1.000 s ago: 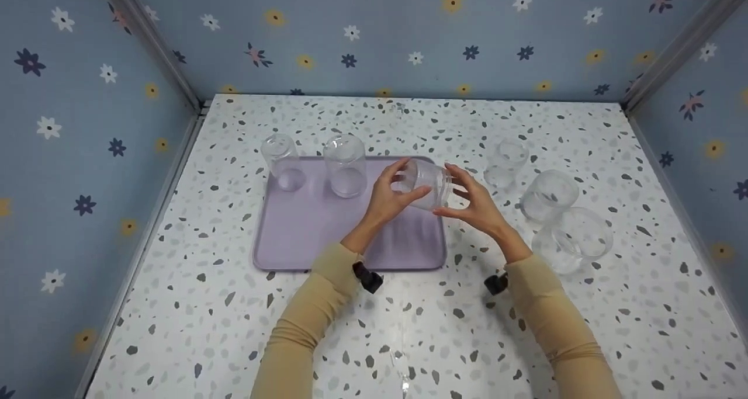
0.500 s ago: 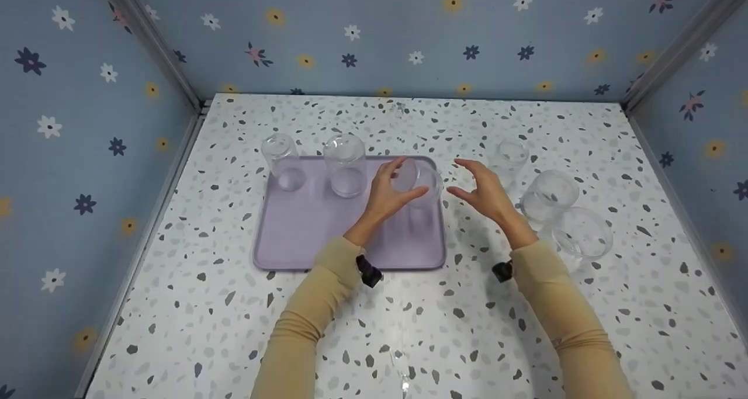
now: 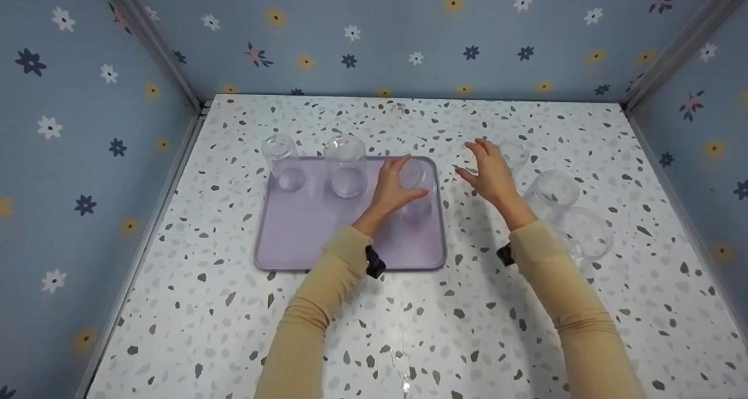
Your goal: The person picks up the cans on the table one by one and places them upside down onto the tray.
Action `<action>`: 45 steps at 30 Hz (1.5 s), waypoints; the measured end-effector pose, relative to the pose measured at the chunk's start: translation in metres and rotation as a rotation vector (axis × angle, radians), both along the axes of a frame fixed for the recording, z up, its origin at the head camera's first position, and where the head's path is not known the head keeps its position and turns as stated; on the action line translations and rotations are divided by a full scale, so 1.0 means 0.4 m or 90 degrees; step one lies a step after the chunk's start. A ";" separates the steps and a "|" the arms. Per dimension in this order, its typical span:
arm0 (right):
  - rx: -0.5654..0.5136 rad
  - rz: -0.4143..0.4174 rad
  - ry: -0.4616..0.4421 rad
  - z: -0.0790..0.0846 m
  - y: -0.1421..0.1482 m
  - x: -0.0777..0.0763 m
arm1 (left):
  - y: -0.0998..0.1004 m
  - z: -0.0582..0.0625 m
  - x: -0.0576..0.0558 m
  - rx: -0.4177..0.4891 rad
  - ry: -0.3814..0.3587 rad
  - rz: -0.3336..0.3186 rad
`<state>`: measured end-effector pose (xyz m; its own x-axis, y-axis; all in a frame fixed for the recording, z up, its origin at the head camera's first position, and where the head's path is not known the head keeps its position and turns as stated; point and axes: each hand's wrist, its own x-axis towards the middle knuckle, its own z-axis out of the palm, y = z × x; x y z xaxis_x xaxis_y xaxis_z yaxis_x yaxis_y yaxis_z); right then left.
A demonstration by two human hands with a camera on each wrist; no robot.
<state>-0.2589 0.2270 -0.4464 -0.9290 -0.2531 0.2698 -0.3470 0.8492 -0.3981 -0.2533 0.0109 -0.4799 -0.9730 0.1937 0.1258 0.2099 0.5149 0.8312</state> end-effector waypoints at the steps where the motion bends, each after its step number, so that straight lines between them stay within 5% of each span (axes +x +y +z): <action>1: 0.006 -0.004 0.001 0.000 0.001 -0.004 | 0.002 -0.001 -0.003 -0.009 -0.003 -0.002; 15: 0.052 -0.062 0.002 -0.011 0.040 -0.057 | 0.031 -0.004 -0.038 -0.117 -0.027 0.013; 27: 0.133 -0.169 -0.140 0.014 0.070 -0.099 | 0.025 -0.009 -0.073 -0.175 -0.024 0.015; 45: 0.093 -0.205 -0.299 0.021 0.128 -0.128 | 0.041 -0.011 -0.089 -0.217 -0.036 -0.008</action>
<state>-0.3102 0.2783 -0.4378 -0.9769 0.0586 -0.2054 0.1230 0.9404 -0.3170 -0.2890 0.0273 -0.4845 -0.9739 0.2272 -0.0024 0.1764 0.7629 0.6220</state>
